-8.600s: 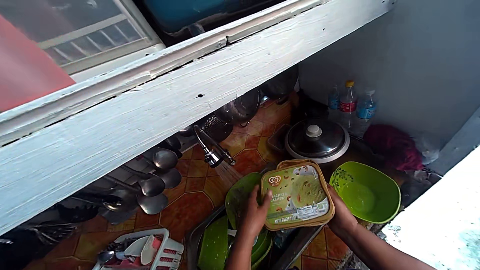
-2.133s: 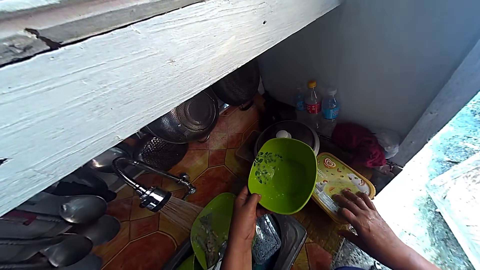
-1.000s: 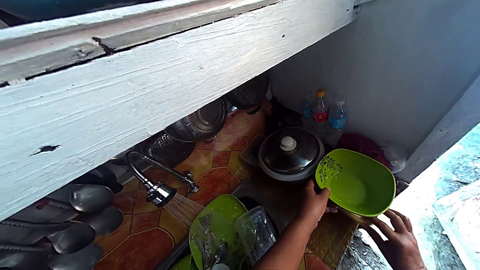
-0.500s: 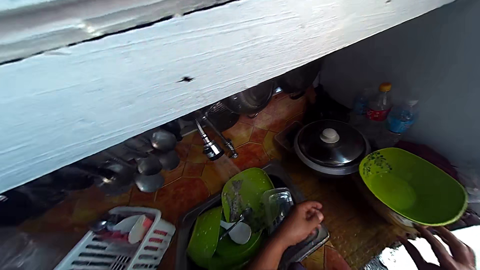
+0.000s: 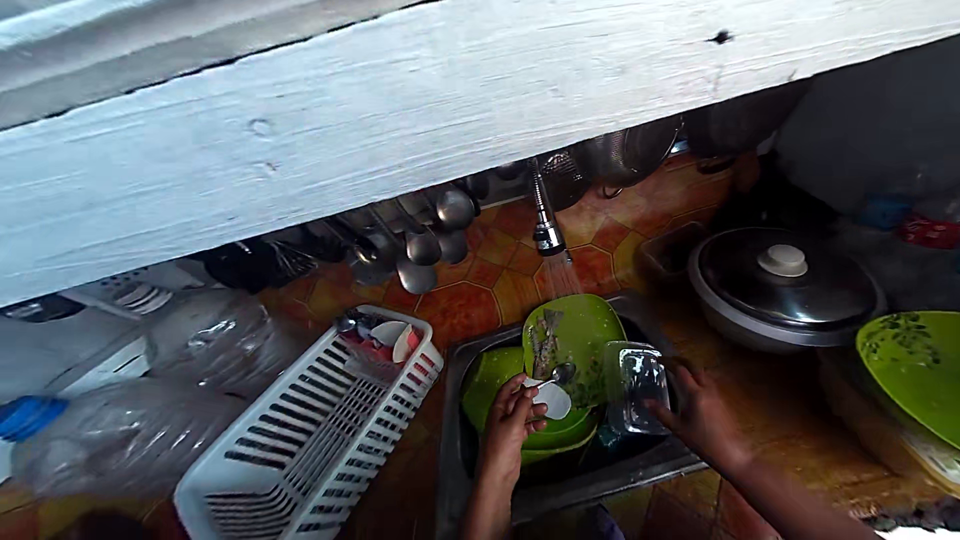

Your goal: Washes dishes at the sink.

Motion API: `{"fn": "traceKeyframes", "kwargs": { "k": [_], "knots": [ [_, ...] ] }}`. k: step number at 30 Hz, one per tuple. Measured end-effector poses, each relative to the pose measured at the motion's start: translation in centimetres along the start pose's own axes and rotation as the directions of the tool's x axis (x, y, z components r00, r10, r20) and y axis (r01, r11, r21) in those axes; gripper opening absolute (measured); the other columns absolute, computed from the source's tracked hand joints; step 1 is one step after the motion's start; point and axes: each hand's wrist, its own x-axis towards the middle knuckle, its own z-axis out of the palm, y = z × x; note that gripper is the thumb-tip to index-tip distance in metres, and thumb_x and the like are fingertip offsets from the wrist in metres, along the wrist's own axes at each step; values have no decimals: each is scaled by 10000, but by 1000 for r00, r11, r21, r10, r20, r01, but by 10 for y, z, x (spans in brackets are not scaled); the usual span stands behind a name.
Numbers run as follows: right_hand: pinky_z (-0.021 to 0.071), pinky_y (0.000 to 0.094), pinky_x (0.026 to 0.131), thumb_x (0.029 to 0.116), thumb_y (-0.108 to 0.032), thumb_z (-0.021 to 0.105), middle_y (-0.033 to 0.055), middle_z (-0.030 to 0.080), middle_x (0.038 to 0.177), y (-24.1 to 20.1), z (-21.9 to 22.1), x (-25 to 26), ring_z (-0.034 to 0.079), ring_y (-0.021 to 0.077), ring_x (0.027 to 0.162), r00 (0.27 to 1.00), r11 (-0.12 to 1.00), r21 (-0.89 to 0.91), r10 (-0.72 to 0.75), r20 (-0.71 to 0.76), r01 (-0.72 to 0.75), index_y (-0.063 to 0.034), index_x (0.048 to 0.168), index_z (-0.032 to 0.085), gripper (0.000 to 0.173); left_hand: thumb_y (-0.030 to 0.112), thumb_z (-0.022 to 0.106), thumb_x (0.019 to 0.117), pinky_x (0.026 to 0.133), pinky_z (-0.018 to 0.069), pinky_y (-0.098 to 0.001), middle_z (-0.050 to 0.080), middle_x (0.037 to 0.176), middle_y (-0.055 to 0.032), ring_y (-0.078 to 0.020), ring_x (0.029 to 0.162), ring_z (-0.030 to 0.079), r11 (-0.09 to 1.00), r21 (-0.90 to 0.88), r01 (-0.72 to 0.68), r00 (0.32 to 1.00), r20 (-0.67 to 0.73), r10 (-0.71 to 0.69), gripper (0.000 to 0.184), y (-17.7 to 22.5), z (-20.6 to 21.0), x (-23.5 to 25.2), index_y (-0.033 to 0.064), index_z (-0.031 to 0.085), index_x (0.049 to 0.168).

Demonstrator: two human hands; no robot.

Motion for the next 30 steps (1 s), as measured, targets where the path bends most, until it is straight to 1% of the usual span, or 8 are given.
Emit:
{"fn": "traceKeyframes", "kwargs": {
  "k": [3,6,12,16,20,23,25,30],
  "knots": [
    [410,692,1072,744,-536,874,279,147,1685,-25,47,20,290,581,1461,971,976,-49,215,102,-211,-198,1588,399,1025,63,469,1067,699,595,-360,652,1160,-175,-226,846,703,1000,8,19,1000,7,-19,390,-8,-15,-9,5,440,1452],
    [396,745,1022,745,-458,893,214,57,1719,-33,74,27,168,577,1509,935,930,-137,351,58,-340,-273,1617,335,1052,59,467,1067,694,596,-350,663,1144,-177,-220,838,707,998,34,50,999,19,-51,369,-18,-30,-15,-5,456,1431],
    [434,707,975,779,-293,851,212,168,1700,-53,67,52,381,560,1403,941,926,-168,334,-56,-339,-254,1578,409,914,71,517,1059,734,604,-355,669,1137,-161,-213,858,709,982,123,141,973,165,-160,335,-27,-26,-10,-13,512,1383],
    [440,670,1007,828,-359,823,229,307,1644,-79,47,76,447,525,1363,946,948,-33,314,-84,-317,-199,1557,434,841,217,466,1102,845,589,-424,577,1352,-208,-277,1011,691,962,168,215,912,319,-259,451,-27,12,14,39,399,1510],
    [438,630,1045,839,-351,828,227,414,1575,-88,57,99,470,480,1353,930,908,224,367,-16,-355,-143,1537,443,823,399,332,1127,915,532,-481,417,1509,-238,-352,1164,596,939,-4,344,905,269,-331,544,-28,53,36,72,321,1562],
    [452,513,1084,884,-160,793,234,452,1530,-89,75,106,491,366,1365,919,731,602,394,12,-321,-73,1530,411,755,545,226,1102,890,538,-484,371,1541,-261,-375,1157,596,903,-207,375,925,139,-353,689,-27,65,41,37,291,1563],
    [510,503,966,925,-31,670,228,471,1498,-86,84,103,536,344,1289,900,545,777,432,63,-316,-78,1544,387,682,540,209,1104,899,554,-451,350,1561,-263,-363,1158,614,914,-253,318,948,110,-300,689,-24,63,42,38,269,1572],
    [535,530,851,1075,-175,455,211,555,1394,-86,101,80,618,344,1135,840,359,806,461,286,-471,-111,1513,439,443,294,316,1139,919,555,-441,539,1357,-262,-314,1086,637,998,-9,62,994,88,-61,473,-21,71,29,-60,511,1384]
  ]
}}
